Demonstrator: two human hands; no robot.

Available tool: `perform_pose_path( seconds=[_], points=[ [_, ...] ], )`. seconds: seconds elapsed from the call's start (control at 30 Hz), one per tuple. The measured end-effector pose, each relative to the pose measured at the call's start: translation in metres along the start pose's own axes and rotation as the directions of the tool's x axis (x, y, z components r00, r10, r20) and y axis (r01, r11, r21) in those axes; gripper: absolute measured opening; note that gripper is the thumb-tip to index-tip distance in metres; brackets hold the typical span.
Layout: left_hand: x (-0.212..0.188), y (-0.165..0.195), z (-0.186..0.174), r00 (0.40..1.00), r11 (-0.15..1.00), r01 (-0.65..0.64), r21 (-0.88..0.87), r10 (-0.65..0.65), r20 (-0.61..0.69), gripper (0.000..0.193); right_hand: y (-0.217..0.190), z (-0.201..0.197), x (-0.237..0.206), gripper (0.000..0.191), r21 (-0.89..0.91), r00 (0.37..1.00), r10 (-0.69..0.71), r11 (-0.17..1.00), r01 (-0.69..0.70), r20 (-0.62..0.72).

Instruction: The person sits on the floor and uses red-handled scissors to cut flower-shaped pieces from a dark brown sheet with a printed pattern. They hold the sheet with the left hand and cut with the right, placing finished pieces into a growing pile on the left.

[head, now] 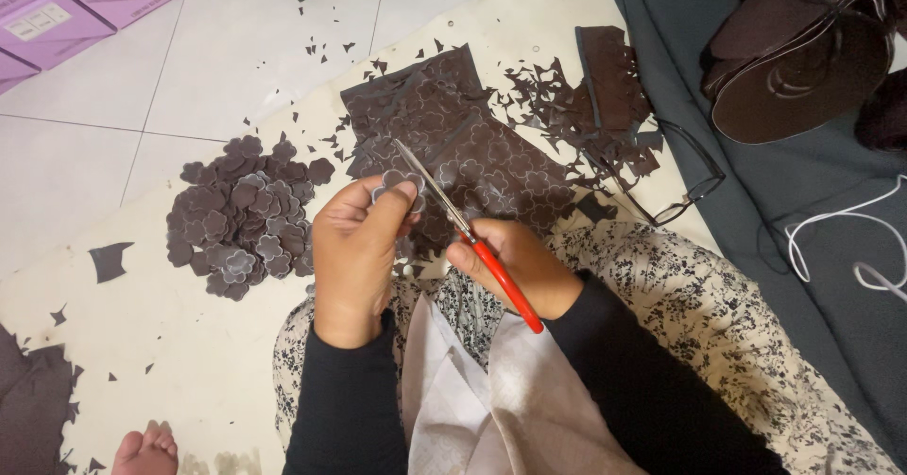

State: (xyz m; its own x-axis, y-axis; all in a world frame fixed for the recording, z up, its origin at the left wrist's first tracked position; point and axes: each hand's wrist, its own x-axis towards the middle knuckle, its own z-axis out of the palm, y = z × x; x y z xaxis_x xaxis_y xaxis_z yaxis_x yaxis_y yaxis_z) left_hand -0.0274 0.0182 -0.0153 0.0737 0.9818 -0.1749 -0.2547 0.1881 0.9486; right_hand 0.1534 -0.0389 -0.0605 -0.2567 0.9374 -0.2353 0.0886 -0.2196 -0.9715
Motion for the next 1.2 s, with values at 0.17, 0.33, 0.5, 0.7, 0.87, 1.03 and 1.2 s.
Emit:
perform_pose_path(
  seconds=[0.17,0.33,0.5,0.7,0.87,1.03,1.2],
  points=[
    [0.003,-0.001,-0.002,1.000,1.000,0.017,0.015,-0.017,-0.014,0.011,-0.002,-0.001,0.001,0.056,-0.153,0.999,-0.027,0.988,0.020,-0.044],
    [0.007,-0.001,-0.010,0.999,0.999,-0.028,0.047,0.026,0.037,0.008,-0.003,-0.008,0.000,0.060,-0.265,0.995,-0.098,0.960,0.085,-0.035],
    [0.013,-0.014,-0.014,0.996,0.997,-0.050,0.065,0.045,0.083,0.008,0.004,-0.017,0.004,0.058,-0.312,0.986,-0.148,0.943,0.118,-0.075],
    [0.029,-0.050,-0.013,0.996,0.992,0.042,0.117,-0.050,0.070,0.015,0.008,-0.042,-0.001,0.047,-0.375,0.977,-0.135,0.925,0.064,-0.167],
    [0.044,-0.074,-0.020,0.965,0.953,0.259,0.155,-0.261,-0.012,0.014,0.017,-0.053,-0.014,0.041,-0.379,0.980,0.041,0.918,-0.115,-0.197],
    [0.053,-0.089,-0.019,0.932,0.918,0.357,0.176,-0.363,0.004,0.020,0.040,-0.056,-0.012,0.048,-0.461,0.952,0.187,0.841,-0.283,-0.243],
    [0.067,-0.086,-0.019,0.980,0.947,0.192,0.256,-0.170,-0.105,0.016,0.050,-0.060,0.012,0.063,-0.588,0.942,0.170,0.745,-0.316,-0.290]
  ],
)
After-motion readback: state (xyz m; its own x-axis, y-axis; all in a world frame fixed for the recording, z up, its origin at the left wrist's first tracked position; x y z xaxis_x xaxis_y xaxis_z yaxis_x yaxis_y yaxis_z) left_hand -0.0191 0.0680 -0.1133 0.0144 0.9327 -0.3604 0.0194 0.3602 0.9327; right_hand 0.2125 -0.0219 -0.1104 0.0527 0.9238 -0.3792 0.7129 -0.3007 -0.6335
